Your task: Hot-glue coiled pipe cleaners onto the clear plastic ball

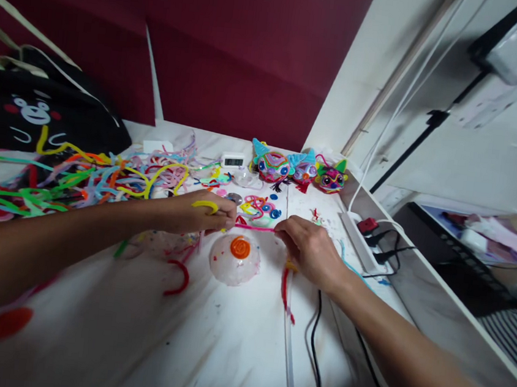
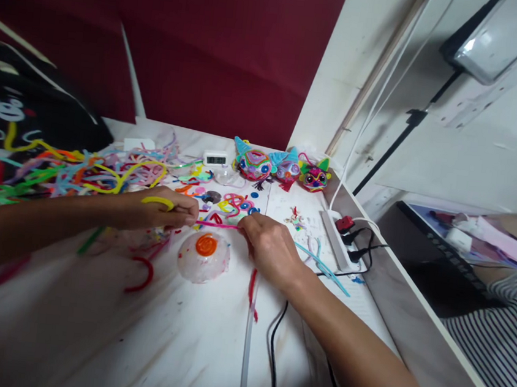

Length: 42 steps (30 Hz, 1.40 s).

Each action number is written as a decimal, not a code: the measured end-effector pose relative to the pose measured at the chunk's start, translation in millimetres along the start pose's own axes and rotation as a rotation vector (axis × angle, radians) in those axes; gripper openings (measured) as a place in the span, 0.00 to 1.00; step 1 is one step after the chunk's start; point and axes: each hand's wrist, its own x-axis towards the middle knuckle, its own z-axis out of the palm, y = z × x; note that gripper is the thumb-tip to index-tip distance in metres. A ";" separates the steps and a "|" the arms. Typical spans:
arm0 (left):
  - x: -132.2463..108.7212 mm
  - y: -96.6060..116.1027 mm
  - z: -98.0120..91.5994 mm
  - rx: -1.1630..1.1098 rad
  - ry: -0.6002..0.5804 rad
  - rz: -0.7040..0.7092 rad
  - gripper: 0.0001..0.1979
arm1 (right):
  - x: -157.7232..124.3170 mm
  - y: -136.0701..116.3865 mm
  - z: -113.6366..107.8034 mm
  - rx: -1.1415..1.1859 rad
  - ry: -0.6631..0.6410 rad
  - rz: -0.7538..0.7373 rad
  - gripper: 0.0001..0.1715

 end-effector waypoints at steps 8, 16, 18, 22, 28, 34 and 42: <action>-0.8 -4.5 1.1 -0.011 0.095 -0.033 0.13 | -4.0 4.9 2.0 0.029 0.047 0.011 0.13; -0.5 -11.5 5.8 0.182 0.158 0.188 0.13 | -6.3 6.9 2.9 0.035 0.081 0.057 0.14; -0.1 -9.6 5.8 0.228 0.162 0.205 0.13 | -6.2 8.3 3.6 0.043 0.094 0.074 0.14; -1.6 -7.8 7.3 0.183 0.161 0.220 0.13 | -5.9 8.1 5.3 0.091 0.105 0.111 0.13; -7.0 -20.6 8.2 0.042 0.089 0.110 0.17 | -19.0 -4.5 -0.6 0.210 0.132 0.193 0.08; -1.6 -31.7 6.1 0.410 0.096 -0.159 0.26 | -49.4 -40.5 -5.4 0.399 0.013 0.328 0.09; 21.9 -35.2 26.9 0.768 -0.015 -0.168 0.26 | -68.1 -82.1 15.4 0.468 -0.247 0.230 0.12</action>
